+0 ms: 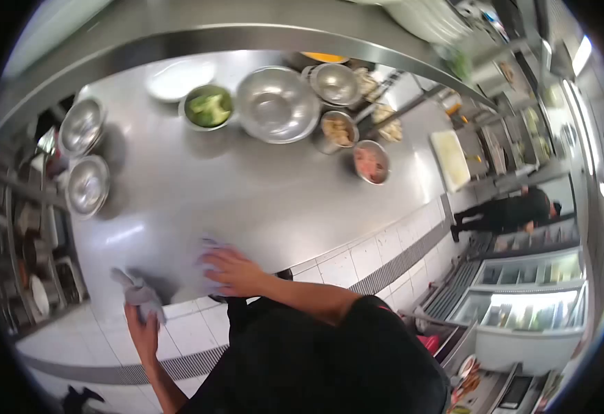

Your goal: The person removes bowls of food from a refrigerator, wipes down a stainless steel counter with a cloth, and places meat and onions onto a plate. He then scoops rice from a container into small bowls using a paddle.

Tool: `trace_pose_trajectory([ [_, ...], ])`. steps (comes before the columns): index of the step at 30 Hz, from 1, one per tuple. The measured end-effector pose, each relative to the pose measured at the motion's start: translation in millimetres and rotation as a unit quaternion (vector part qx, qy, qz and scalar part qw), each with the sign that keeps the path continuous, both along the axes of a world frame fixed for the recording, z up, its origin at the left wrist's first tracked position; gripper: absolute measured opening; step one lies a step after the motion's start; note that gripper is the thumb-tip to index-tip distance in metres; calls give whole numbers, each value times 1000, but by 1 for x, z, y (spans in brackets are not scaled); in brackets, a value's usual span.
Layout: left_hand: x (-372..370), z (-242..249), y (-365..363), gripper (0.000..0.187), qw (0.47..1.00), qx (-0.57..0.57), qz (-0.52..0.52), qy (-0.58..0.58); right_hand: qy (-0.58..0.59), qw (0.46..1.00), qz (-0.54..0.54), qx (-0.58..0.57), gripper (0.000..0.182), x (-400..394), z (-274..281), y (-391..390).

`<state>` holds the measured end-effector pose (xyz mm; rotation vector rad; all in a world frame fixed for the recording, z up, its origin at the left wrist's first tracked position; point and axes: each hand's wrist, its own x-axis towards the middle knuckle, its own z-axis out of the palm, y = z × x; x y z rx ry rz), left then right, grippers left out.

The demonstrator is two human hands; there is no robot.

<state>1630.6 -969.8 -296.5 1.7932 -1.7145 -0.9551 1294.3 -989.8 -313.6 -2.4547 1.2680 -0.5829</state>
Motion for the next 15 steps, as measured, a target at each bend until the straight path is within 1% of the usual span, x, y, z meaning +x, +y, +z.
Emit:
trace_pose_trajectory([
  [1,-35,1,-32,52,981,-125,-81,-126,12,998,-53,14,38,-48,11,27],
  [2,-63,-10,-61,55,956,-147,-106,-233,58,990,-124,24,44,-96,6,46],
  [3,-90,-26,-78,57,917,-169,-128,-339,99,975,-195,38,50,-150,-11,71],
  [4,-105,-36,-91,57,912,-180,-145,-339,132,950,-282,23,52,-203,-18,90],
  [5,-122,-45,-107,59,923,-186,-86,-326,108,925,-365,21,53,-252,-17,103],
  [6,-144,-51,-116,61,930,-191,-26,-313,144,898,-415,-3,55,-303,-18,117],
  [7,-166,-57,-112,61,925,-203,-40,-319,177,869,-462,-22,56,-352,-24,131],
  [9,-203,-73,-87,59,918,-171,21,-356,176,829,-530,-26,56,-452,-37,138],
  [11,-267,-81,-32,53,907,-181,-92,-369,164,799,-573,-83,51,-555,-52,108],
  [13,-354,-75,22,52,897,-214,-225,-315,137,785,-590,-125,48,-638,-56,41],
  [14,-407,-68,39,52,889,-219,-281,-289,101,803,-569,-147,47,-675,-59,1],
  [15,-460,-60,51,53,876,-219,-338,-264,107,815,-554,-135,47,-698,-56,-37],
])
